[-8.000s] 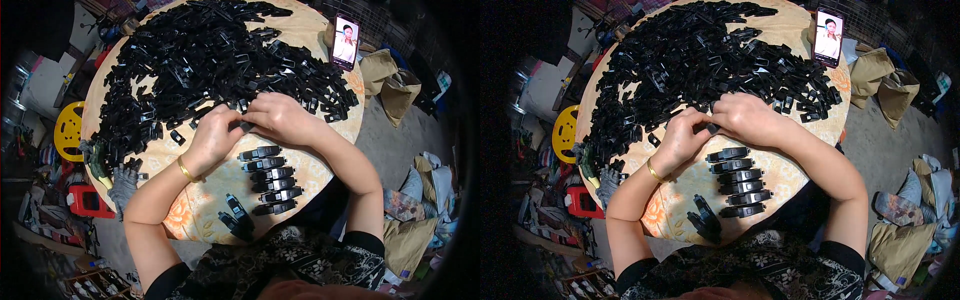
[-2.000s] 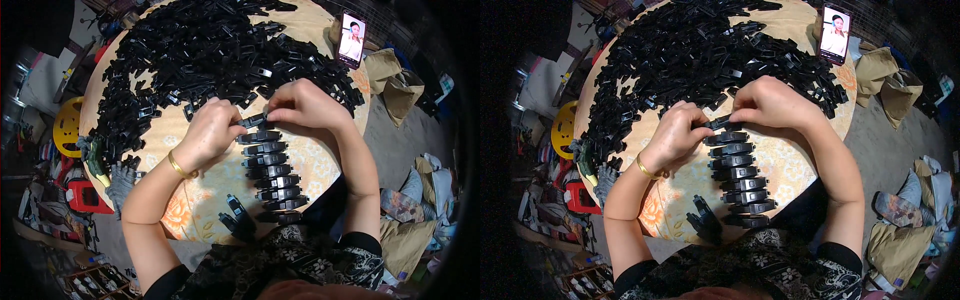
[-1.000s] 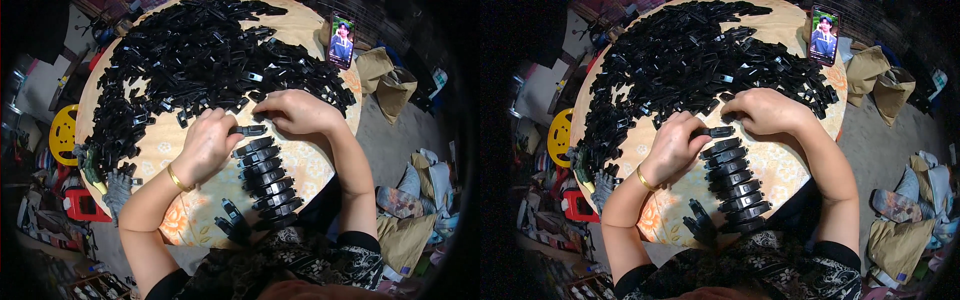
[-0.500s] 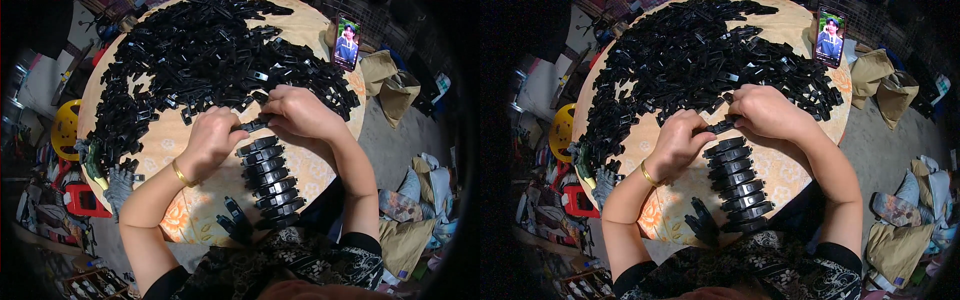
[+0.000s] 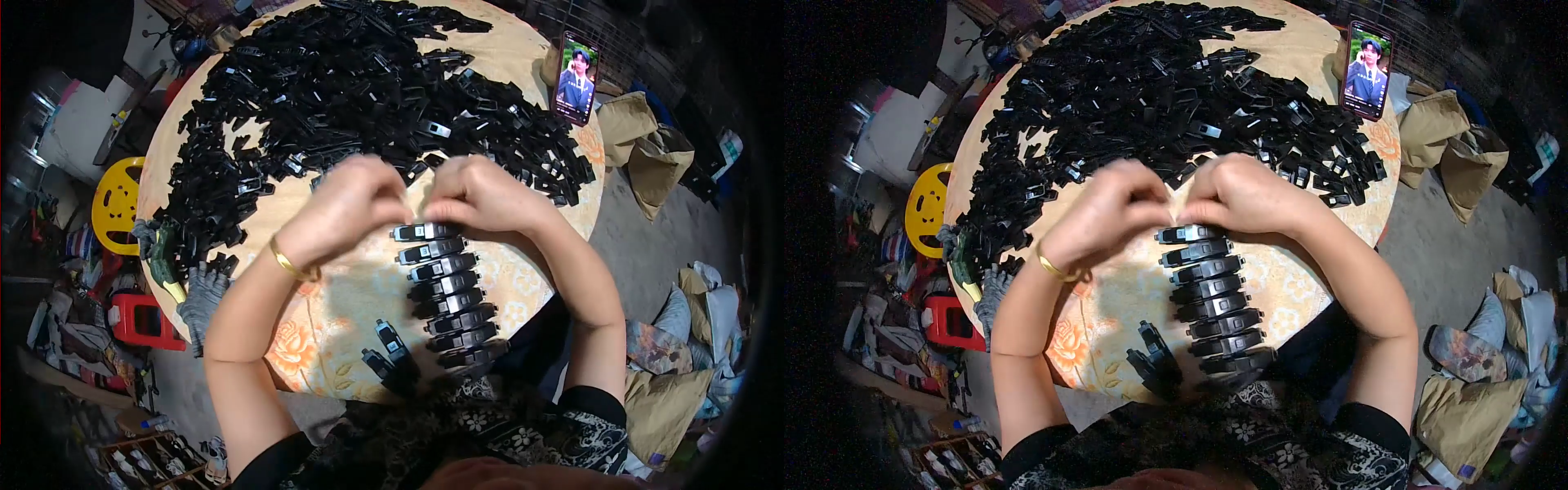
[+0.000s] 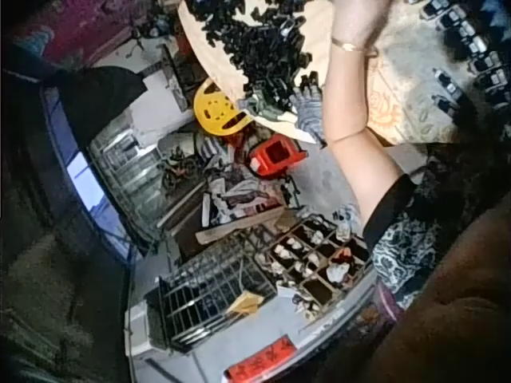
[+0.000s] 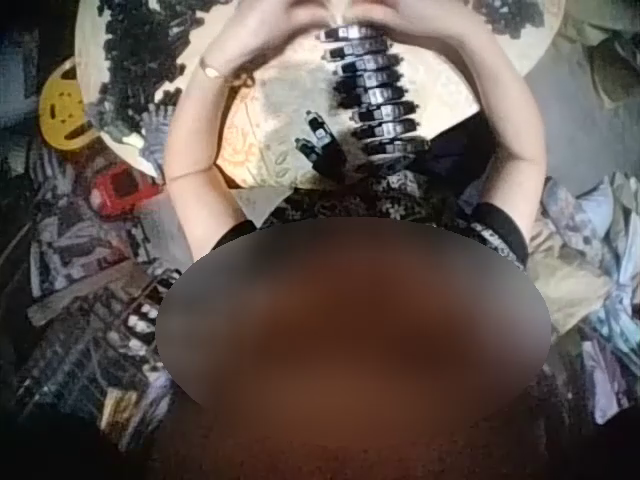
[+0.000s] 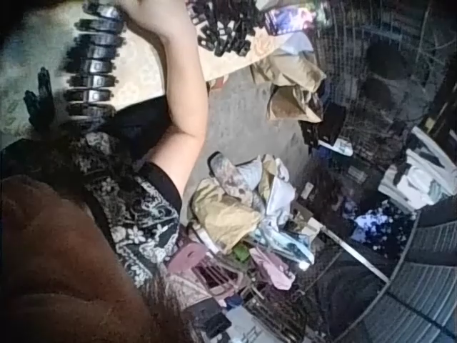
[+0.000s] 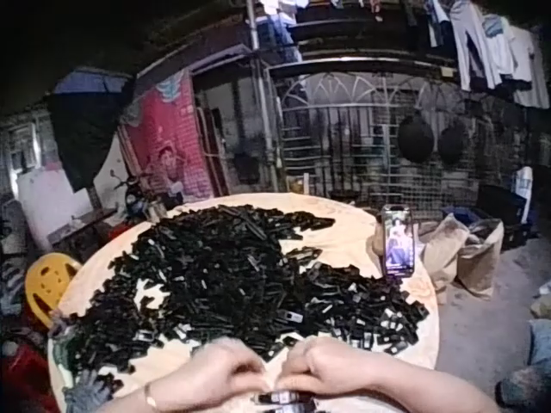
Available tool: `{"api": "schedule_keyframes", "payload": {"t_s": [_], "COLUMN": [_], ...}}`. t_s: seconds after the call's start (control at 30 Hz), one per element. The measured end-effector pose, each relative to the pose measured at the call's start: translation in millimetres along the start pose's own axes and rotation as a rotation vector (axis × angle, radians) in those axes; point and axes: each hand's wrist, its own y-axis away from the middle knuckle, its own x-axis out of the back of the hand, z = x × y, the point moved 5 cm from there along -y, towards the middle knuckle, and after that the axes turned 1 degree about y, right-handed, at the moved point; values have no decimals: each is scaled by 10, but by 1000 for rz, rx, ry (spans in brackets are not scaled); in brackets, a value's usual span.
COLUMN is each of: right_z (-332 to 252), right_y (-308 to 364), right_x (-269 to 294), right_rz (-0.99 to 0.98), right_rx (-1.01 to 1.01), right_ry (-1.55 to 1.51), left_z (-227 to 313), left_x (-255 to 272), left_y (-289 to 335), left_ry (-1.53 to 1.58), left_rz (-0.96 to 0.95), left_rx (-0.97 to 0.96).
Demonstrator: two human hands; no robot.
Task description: The person assembles plastic components together by hand and lines up the assembled pieces in a stack on the table. The person then gathers the remaining loose plastic parts together across the table.
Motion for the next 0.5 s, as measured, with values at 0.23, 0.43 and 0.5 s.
{"api": "schedule_keyframes", "payload": {"t_s": [0.23, 0.43, 0.5], "right_z": [16, 80, 44], "right_y": [-168, -169, -171], "right_x": [-81, -137, -155], "right_rz": [280, 294, 238], "right_rx": [123, 19, 70], "right_ry": [485, 477, 449], "left_z": [-592, -601, -564], "left_x": [370, 344, 375], "left_y": [53, 36, 24], "left_ry": [-392, -330, -285], "left_rz": [228, 276, 319], "left_rx": [193, 148, 170]}}
